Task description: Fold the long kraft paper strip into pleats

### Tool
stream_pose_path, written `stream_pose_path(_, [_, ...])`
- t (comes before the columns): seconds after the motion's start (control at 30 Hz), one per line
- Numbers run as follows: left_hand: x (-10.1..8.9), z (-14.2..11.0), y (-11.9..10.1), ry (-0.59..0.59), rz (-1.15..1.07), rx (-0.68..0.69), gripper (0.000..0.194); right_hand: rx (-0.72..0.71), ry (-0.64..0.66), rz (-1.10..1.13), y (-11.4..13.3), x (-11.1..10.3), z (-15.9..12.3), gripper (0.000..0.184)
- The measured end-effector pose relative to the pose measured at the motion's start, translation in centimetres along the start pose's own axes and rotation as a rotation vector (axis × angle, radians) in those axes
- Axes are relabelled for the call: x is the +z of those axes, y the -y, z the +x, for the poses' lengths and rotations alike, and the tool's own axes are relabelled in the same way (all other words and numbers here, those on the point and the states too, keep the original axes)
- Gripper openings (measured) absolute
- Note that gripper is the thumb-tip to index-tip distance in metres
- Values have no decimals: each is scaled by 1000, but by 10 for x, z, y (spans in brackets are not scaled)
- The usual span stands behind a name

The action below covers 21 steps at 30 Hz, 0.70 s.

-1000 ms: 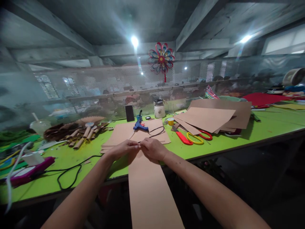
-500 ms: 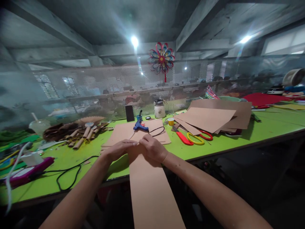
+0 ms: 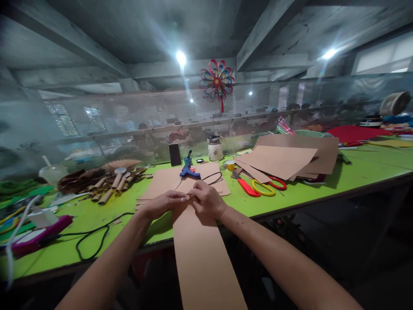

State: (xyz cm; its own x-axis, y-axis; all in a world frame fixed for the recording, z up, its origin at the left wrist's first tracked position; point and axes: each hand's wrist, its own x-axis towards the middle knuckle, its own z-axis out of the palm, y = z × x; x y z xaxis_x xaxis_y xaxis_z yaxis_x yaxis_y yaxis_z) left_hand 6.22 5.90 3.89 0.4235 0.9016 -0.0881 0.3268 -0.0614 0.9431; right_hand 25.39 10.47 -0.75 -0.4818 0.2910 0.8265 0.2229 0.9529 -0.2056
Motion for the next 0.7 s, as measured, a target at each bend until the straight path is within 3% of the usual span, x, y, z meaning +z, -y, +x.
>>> stream_pose_path(0.13, [1, -1, -3, -42, 121, -27, 40, 186, 44, 193, -4, -9, 3, 36])
stream_pose_path(0.27, [5, -3, -11, -54, 236, 1, 41, 462, 54, 317, -10, -14, 7, 26])
stream_pose_path(0.33, [7, -4, -13, -36, 240, 16, 40, 548, 80, 279, -11, -12, 7, 44])
stream_pose_path(0.43, [7, -3, -12, -5, 197, 34, 40, 581, 165, 286, -13, -7, 6, 53])
stream_pose_path(0.7, [5, 1, -6, -23, 268, 101, 41, 598, 193, 447, -17, -6, 4, 44])
